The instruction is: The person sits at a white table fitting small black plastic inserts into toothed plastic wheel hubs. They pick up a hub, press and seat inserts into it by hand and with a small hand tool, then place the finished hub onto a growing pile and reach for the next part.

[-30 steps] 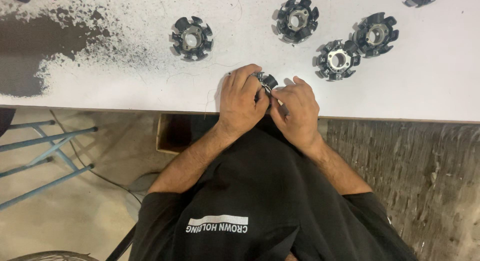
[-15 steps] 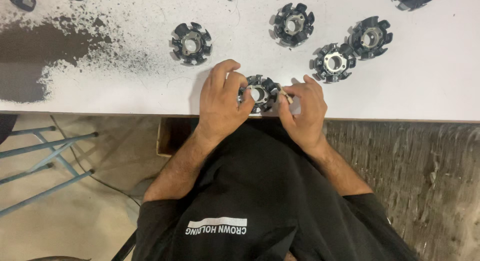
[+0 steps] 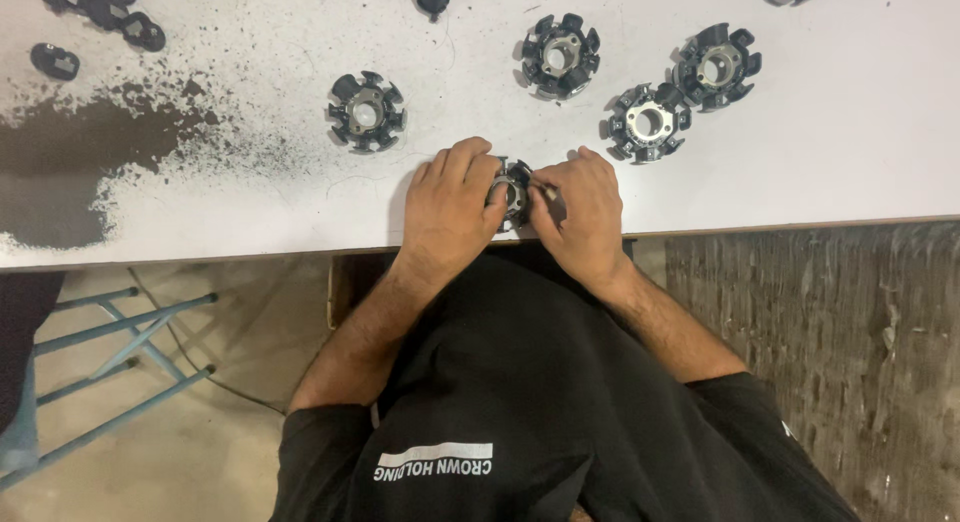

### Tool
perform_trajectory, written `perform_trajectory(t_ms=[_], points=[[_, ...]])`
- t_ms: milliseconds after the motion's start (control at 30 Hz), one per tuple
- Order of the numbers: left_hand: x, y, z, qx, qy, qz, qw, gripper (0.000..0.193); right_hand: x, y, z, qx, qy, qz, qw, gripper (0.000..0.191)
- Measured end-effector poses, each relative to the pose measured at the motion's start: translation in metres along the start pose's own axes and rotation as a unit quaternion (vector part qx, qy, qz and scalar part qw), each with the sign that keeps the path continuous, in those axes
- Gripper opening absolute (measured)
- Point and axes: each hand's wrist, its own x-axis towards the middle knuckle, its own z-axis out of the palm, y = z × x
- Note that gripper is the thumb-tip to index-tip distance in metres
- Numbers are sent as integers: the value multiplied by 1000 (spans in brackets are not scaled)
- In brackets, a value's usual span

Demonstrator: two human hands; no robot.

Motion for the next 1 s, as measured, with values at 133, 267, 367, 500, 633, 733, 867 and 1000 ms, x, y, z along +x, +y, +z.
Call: perform_trajectory(t_ms=[133, 267, 367, 500, 633, 733, 867, 1000], points=[[3, -5, 2, -29, -3, -2, 1000, 17, 3, 0, -2, 1, -10, 6, 1000, 22], [9, -11, -2, -61, -3, -2, 998, 15, 5, 1, -2, -7, -12, -3, 1000, 21], [10, -11, -9, -23, -27, 31, 999, 13, 8, 3, -2, -11, -16, -12, 1000, 23], [7, -7, -14, -40, -61, 41, 996, 14, 8, 3, -1, -6, -30, -6, 999, 24], [5, -5, -12, -104, -41, -34, 993, 14, 5, 1, 2, -4, -12, -7, 1000, 23], [5, -5, -12, -120, -16, -35, 992, 15, 2, 0, 2, 1, -9, -3, 1000, 23], [8, -7, -13, -118, -30, 2, 993, 15, 3, 1, 3, 0, -9, -7, 1000, 23], [11, -11, -20, -63, -38, 46, 996, 15, 3, 3, 2, -1, -14, -5, 1000, 24]])
